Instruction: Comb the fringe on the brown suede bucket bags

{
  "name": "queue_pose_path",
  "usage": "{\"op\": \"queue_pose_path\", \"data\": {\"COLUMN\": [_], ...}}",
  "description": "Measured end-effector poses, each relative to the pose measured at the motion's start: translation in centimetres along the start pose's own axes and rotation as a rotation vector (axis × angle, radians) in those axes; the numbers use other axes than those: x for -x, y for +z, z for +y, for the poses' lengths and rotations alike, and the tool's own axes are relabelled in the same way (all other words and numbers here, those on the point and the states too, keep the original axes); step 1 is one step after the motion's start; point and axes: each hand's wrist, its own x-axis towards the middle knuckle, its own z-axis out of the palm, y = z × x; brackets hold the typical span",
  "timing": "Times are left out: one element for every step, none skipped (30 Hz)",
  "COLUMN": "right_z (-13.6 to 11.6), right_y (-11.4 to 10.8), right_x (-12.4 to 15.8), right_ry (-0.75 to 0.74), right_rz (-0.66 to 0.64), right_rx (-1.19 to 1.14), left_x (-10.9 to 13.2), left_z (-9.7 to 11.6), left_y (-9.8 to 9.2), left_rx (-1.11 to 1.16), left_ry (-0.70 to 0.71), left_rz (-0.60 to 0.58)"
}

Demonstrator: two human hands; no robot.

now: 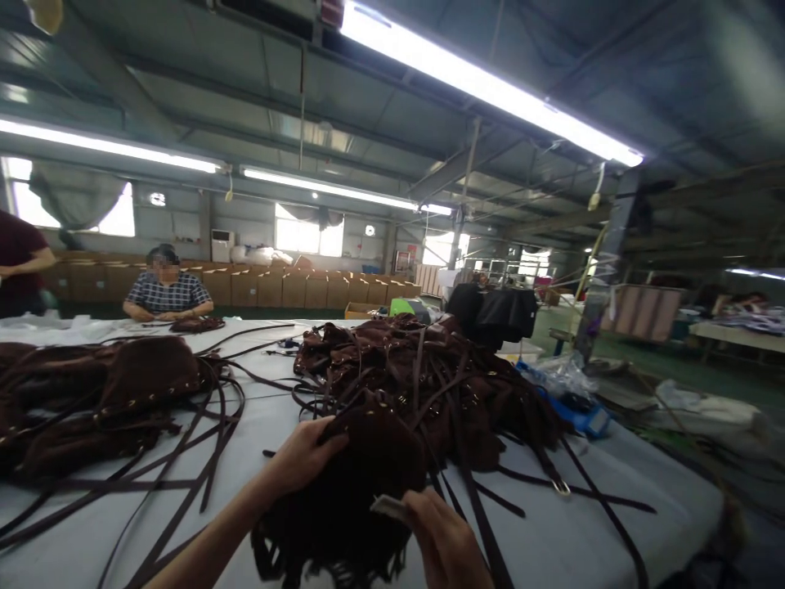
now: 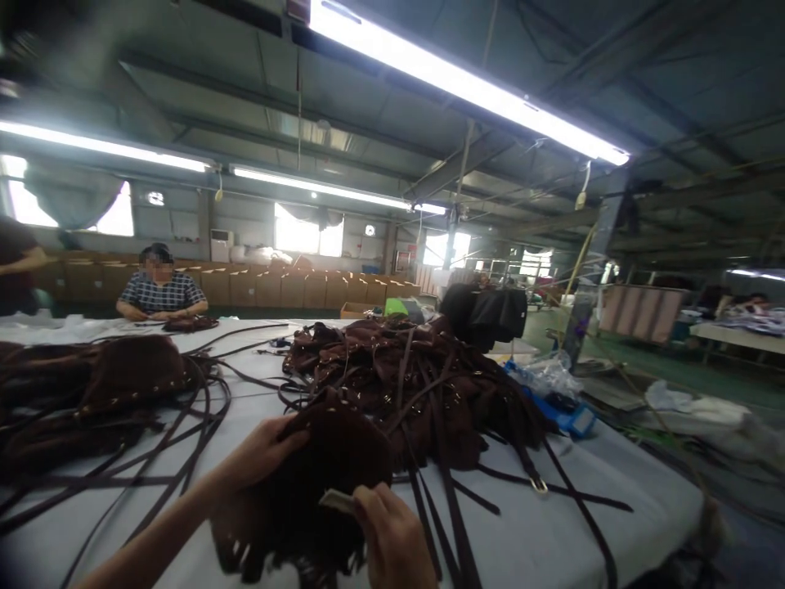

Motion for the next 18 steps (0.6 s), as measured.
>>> {"op": "queue_pose_path", "data": {"right_z": [-0.2, -0.4, -0.6, -0.8, -1.0, -1.1, -1.3, -1.4, -1.5, -1.5, -1.5, -1.6, -1.6, -1.6, -1.7, -1.8, -2.0, -2.2], "right_y": [0.3, 0.5, 0.7, 0.9, 1.1, 1.2, 1.4, 1.6, 1.9, 2.3, 2.8, 3.3, 3.9, 4.5, 4.9, 5.2, 5.2, 4.9], "right_x": [-0.9, -1.9, -2.8, -3.6, -4.3, -4.7, -5.0, -5.0, -4.7, -4.1, -3.3, -2.3, -1.1, 0.1, 1.3, 2.5, 3.6, 4.5], "right_ry": [0.011, 0.016, 0.019, 0.019, 0.015, 0.009, 0.000, -0.012, -0.024, -0.034, -0.037, -0.034, -0.034, -0.034, -0.035, -0.038, -0.040, -0.033], "right_rz": [-0.012, -0.036, -0.070, -0.106, -0.134, -0.157, -0.178, -0.204, -0.234, -0.264, -0.294, -0.326, -0.355, -0.379, -0.395, -0.405, -0.407, -0.397], "right_rx": [-0.014, -0.016, -0.005, 0.015, 0.036, 0.048, 0.049, 0.040, 0.026, 0.011, 0.001, -0.003, -0.001, 0.005, 0.016, 0.031, 0.048, 0.066], "left_x": [0.2, 0.4, 0.5, 0.7, 0.9, 1.0, 1.1, 1.2, 1.3, 1.4, 1.4, 1.4, 1.3, 1.2, 0.9, 0.6, 0.3, -0.2], "left_z": [0.1, 0.3, 0.4, 0.5, 0.6, 0.7, 0.7, 0.7, 0.7, 0.7, 0.7, 0.6, 0.5, 0.4, 0.2, 0.0, -0.3, -0.6], "left_y": [0.2, 0.4, 0.6, 0.7, 0.9, 1.1, 1.3, 1.6, 1.9, 2.1, 2.4, 2.5, 2.7, 2.7, 2.7, 2.5, 2.3, 2.1], "left_rx": [0.088, 0.170, 0.241, 0.299, 0.348, 0.393, 0.436, 0.477, 0.517, 0.556, 0.590, 0.618, 0.640, 0.660, 0.678, 0.691, 0.700, 0.701], "left_ry": [-0.012, -0.026, -0.040, -0.052, -0.060, -0.063, -0.064, -0.071, -0.094, -0.130, -0.173, -0.218, -0.255, -0.278, -0.287, -0.284, -0.272, -0.256], "left_rz": [-0.015, -0.037, -0.066, -0.091, -0.110, -0.118, -0.113, -0.096, -0.069, -0.036, -0.001, 0.036, 0.072, 0.105, 0.140, 0.181, 0.226, 0.267]}}
